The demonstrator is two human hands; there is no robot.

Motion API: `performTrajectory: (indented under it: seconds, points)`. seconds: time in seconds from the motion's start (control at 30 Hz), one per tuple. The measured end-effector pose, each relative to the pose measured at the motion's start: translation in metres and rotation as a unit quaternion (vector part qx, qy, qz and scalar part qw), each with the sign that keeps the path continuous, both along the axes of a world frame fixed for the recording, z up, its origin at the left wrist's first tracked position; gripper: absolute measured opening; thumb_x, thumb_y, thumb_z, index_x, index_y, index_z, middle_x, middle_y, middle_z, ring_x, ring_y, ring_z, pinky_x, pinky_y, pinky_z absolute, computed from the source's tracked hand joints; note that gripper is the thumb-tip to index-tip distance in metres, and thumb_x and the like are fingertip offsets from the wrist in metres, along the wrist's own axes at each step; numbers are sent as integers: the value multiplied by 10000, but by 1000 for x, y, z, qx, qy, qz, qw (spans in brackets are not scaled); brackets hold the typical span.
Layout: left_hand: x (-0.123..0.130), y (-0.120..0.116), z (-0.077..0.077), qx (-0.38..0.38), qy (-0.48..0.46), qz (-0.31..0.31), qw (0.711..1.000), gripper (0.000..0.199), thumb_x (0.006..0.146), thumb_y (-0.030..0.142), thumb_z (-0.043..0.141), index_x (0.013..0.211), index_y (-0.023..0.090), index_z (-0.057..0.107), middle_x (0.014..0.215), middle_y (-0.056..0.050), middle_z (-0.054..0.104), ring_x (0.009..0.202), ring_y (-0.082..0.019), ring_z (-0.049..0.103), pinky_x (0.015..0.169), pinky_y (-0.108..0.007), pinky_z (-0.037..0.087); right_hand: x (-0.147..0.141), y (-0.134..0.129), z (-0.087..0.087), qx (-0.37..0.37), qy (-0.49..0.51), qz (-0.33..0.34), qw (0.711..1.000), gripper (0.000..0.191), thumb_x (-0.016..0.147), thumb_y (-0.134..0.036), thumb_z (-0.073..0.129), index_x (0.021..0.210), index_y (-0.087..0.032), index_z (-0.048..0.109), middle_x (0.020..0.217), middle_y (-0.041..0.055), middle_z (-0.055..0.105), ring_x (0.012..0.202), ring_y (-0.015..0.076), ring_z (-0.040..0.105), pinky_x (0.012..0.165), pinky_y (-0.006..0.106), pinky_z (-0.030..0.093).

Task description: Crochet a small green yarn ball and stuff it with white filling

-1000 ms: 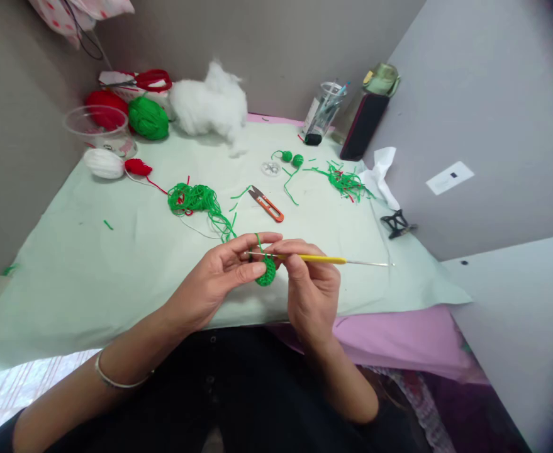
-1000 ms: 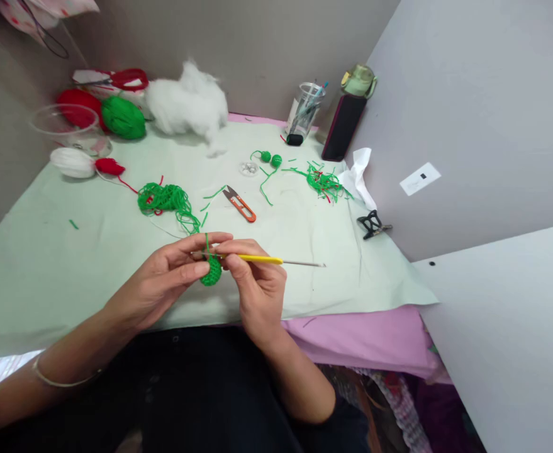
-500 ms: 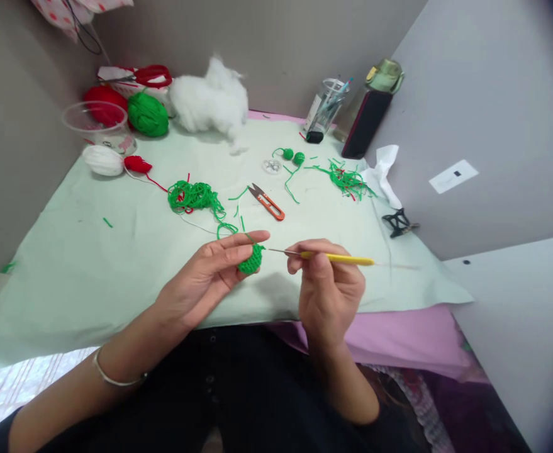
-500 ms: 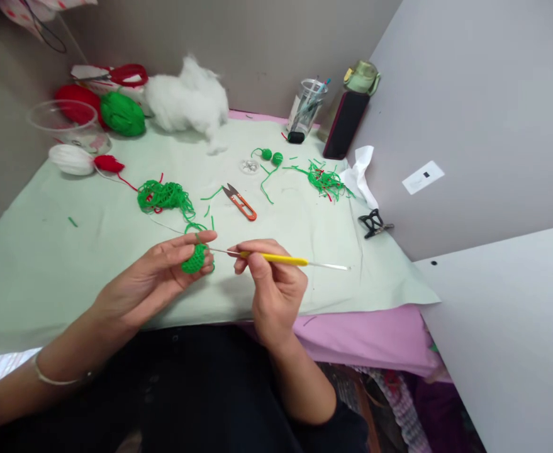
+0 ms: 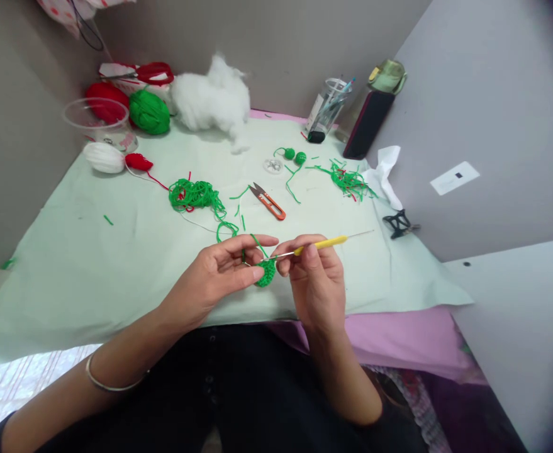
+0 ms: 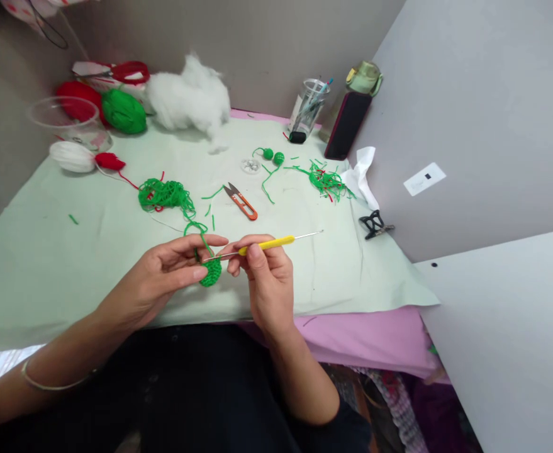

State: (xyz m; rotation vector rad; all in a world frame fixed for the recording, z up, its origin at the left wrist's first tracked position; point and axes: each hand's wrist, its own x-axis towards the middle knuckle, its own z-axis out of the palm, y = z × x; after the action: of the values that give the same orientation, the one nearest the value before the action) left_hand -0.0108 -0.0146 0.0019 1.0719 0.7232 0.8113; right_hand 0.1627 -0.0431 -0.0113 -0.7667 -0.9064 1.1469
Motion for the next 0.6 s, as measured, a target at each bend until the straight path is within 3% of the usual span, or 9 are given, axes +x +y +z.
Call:
performTrajectory:
  seconds: [0.23, 0.33, 0.43, 0.6]
  points:
    - [0, -1, 1, 25, 4, 11, 1000, 343, 866, 237, 782, 1203, 300, 777, 899, 4, 601, 858, -127, 589, 798, -235, 498, 4, -5, 3, 19, -58, 2, 998, 184, 1033, -351, 566, 955, -247, 696, 844, 2, 759, 663, 111, 637, 658, 269, 538]
    - [-1, -2, 2, 48, 30, 18, 998, 341, 879, 226, 762, 1214, 294, 766, 905, 5, 613, 895, -135, 608, 844, -249, 509, 4, -10, 6, 49, -121, -35, 991, 189, 1048, -295, 536, 989, -242, 708, 904, 12, 769, 708, 118, 671, 693, 288, 559]
    - [-1, -3, 5, 69, 65, 37, 995, 337, 884, 206, 747, 1211, 286, 762, 902, 10, 616, 925, -135, 616, 907, -263, 503, 4, -15, 9, 88, -220, -80, 968, 210, 1050, -222, 515, 1031, -248, 723, 952, 12, 765, 734, 118, 687, 709, 298, 566]
    - [4, -6, 12, 80, 108, 91, 987, 334, 857, 200, 761, 1187, 247, 770, 875, 9, 624, 904, -147, 618, 921, -284, 497, 4, -18, 3, 189, -332, -102, 918, 288, 1020, -130, 520, 1178, -276, 712, 1000, 30, 764, 871, 168, 727, 767, 341, 589]
